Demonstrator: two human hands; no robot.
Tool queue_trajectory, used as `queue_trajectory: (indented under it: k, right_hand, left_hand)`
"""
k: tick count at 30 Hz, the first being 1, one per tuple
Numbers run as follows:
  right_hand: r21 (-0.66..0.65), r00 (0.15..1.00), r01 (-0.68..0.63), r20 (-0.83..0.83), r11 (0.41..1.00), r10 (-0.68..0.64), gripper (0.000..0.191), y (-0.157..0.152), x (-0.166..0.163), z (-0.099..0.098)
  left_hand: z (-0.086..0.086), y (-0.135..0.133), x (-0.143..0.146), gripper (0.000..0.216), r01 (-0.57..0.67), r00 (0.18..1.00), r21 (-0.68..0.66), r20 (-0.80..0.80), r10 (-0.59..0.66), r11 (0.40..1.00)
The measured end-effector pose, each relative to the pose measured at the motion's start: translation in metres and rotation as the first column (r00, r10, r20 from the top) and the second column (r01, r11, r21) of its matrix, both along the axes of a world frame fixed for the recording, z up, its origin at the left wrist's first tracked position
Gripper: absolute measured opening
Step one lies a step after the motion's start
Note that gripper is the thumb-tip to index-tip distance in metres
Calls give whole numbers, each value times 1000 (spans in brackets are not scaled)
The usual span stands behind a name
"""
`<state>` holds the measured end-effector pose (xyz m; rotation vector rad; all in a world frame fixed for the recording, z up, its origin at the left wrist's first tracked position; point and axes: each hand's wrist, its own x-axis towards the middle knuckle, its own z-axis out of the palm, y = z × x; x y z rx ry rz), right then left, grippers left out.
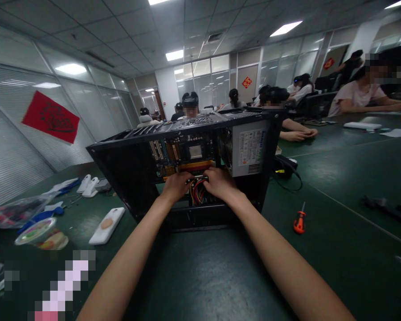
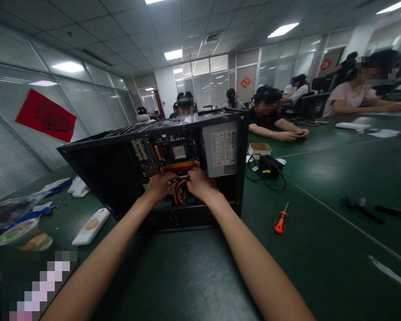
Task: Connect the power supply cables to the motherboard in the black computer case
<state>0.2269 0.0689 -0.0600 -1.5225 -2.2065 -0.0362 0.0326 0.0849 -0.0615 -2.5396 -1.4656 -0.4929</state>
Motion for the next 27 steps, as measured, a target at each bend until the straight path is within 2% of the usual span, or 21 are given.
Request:
queue_trajectory:
  k: [7,13,19,27]
  right_hand:
    - [-27,998,6,56,1000,-5,24,1,-2,-4]
    - [-8,997,0,72,1000,1,23,0,-1,-6]
    - [16,995,-35,99,999,33,20,-3,0,-5]
    - [-8,994,-42,96,999,43,20,-5,1,-7]
  left_hand:
    - [6,-5,5,25,-88,992,11,-85,89,996]
    - [4,-3,4,25,-149,986,35,-69,151,988]
    - [5,-2,10,25,-170,974,55,-145,176,984]
    - [10,-5,20,26,-300,929,55,-209,305,952]
